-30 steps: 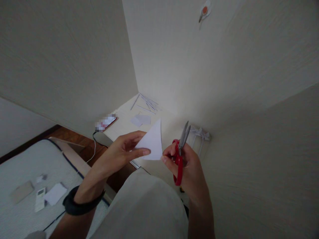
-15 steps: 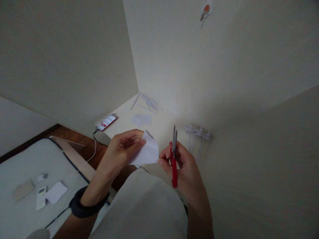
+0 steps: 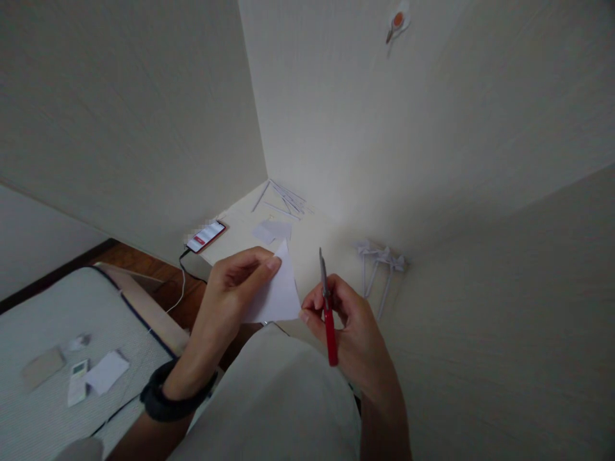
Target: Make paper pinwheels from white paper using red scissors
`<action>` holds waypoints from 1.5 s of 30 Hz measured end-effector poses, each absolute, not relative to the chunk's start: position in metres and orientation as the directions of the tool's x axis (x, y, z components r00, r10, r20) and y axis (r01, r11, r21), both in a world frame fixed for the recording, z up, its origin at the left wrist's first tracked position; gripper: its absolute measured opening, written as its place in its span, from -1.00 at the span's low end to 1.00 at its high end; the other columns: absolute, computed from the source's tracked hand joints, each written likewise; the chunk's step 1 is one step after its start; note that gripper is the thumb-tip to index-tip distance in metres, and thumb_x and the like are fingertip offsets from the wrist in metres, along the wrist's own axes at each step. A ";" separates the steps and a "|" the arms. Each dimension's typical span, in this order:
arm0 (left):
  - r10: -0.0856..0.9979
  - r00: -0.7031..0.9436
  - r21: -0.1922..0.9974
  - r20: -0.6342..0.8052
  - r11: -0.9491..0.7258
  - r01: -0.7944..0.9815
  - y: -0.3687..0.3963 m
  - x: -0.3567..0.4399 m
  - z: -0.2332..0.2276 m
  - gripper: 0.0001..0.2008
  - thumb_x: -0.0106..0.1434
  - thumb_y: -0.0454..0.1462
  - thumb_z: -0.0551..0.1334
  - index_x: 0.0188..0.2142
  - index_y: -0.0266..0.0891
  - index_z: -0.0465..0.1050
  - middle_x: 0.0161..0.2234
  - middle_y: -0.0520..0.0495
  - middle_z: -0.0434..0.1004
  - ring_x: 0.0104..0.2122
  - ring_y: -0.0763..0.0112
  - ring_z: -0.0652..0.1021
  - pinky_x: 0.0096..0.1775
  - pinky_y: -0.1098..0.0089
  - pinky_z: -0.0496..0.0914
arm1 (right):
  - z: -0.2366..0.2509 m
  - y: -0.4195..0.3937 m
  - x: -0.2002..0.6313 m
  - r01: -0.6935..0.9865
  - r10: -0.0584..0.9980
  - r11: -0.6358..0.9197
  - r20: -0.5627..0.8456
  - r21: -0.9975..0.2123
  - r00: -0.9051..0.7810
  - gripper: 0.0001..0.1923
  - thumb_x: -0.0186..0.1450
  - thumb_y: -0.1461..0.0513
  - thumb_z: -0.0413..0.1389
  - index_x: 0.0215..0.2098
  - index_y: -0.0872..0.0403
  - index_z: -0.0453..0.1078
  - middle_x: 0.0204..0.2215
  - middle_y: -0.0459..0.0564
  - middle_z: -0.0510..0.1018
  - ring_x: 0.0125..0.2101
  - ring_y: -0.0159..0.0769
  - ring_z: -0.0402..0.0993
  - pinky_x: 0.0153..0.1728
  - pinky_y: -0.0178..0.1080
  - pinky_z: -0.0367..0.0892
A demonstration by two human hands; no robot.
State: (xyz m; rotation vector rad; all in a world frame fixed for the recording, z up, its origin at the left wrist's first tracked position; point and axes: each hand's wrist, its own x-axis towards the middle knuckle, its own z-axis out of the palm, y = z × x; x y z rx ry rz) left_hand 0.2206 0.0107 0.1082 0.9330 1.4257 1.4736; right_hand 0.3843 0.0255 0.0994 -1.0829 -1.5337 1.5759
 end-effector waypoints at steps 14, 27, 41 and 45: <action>0.914 -0.395 0.981 0.098 -0.155 -0.118 0.016 0.223 0.109 -0.87 0.18 -0.37 0.30 -0.49 -0.24 0.45 -0.52 0.09 0.36 -0.49 0.58 0.31 -0.46 0.60 0.19 | 0.098 0.025 0.385 0.090 0.887 -0.070 -0.103 -0.993 -0.451 -0.78 0.13 0.43 0.12 -0.44 0.01 0.22 -0.50 -0.21 0.45 -0.46 -0.40 0.34 -0.38 -0.32 0.24; 0.882 -0.445 0.974 0.156 -0.212 -0.080 0.015 0.224 0.111 -0.87 0.17 -0.40 0.29 -0.48 -0.20 0.48 -0.53 0.09 0.39 -0.50 0.53 0.34 -0.47 0.54 0.21 | 0.096 0.025 0.385 0.158 0.881 -0.045 -0.114 -0.986 -0.459 -0.82 0.14 0.35 0.14 -0.44 0.00 0.22 -0.49 -0.18 0.43 -0.43 -0.35 0.36 -0.36 -0.29 0.26; 0.887 -0.456 0.978 0.072 -0.153 -0.143 0.017 0.222 0.113 -0.83 0.17 -0.39 0.27 -0.53 -0.19 0.52 -0.54 0.08 0.45 -0.50 0.51 0.38 -0.44 0.52 0.27 | 0.097 0.027 0.384 0.185 0.880 -0.034 -0.117 -0.982 -0.460 -0.83 0.16 0.34 0.13 -0.44 0.01 0.21 -0.48 -0.16 0.41 -0.43 -0.35 0.35 -0.35 -0.29 0.26; 0.878 -0.473 0.981 0.067 -0.146 -0.131 0.015 0.220 0.109 -0.89 0.17 -0.36 0.31 -0.46 -0.16 0.58 -0.46 0.07 0.53 -0.44 0.51 0.45 -0.39 0.55 0.32 | 0.098 0.026 0.384 0.175 0.886 -0.053 -0.127 -0.983 -0.445 -0.82 0.15 0.37 0.13 -0.44 0.01 0.21 -0.49 -0.17 0.42 -0.43 -0.36 0.36 -0.37 -0.30 0.25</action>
